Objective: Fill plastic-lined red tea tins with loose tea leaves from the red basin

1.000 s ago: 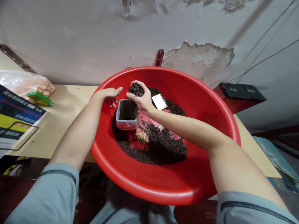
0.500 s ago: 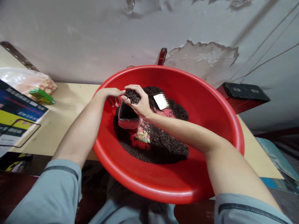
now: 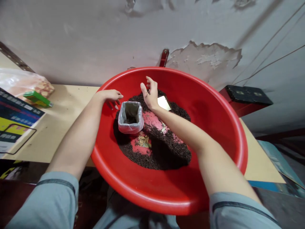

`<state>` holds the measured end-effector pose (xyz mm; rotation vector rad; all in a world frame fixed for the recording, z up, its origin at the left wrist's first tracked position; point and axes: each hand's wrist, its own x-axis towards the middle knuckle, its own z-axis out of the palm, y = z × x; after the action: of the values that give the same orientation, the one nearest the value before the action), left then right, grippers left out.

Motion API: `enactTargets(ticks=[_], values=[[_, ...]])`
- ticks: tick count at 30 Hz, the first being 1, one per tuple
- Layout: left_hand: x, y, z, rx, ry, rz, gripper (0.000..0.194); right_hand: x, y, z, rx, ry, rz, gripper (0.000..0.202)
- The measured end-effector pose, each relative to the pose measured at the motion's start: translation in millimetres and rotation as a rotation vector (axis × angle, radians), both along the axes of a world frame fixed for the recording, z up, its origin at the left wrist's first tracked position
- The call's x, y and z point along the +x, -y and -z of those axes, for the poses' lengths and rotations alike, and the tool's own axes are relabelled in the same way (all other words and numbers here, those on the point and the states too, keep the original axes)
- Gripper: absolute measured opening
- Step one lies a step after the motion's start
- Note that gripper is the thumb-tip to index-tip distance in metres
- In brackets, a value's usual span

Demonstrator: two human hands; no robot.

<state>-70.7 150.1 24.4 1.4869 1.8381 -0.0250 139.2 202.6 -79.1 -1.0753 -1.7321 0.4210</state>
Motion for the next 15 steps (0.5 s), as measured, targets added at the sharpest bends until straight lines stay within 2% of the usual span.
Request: enactTargets(ticks=[1, 3, 5, 7, 10, 15], values=[[-0.4, 0.1, -0.5, 0.002, -0.001, 0.000, 0.046, 2.3, -9.8, 12.1, -0.073, 0.055, 0.076, 0.058], [-1.2, -0.4, -0.8, 0.005, -0.007, 0.007, 0.046, 10.3, -19.0, 34.6, -0.178, 0.285, 0.126, 0.060], [-2.1, -2.1, -0.3, 0.008, -0.029, 0.023, 0.046, 25.1, -18.1, 51.1, -0.169, 0.563, 0.142, 0.062], [-2.7, -4.7, 0.9, 0.014, -0.056, 0.041, 0.045, 45.9, -14.1, 59.1, -0.145, 0.767, 0.197, 0.066], [-2.7, -8.0, 2.2, 0.016, -0.066, 0.046, 0.044, 78.2, -11.6, 56.5, -0.239, 0.937, 0.249, 0.074], [-2.4, -8.4, 2.0, 0.013, -0.036, 0.025, 0.042, 102.4, -8.0, 40.9, -0.356, 1.063, 0.173, 0.076]])
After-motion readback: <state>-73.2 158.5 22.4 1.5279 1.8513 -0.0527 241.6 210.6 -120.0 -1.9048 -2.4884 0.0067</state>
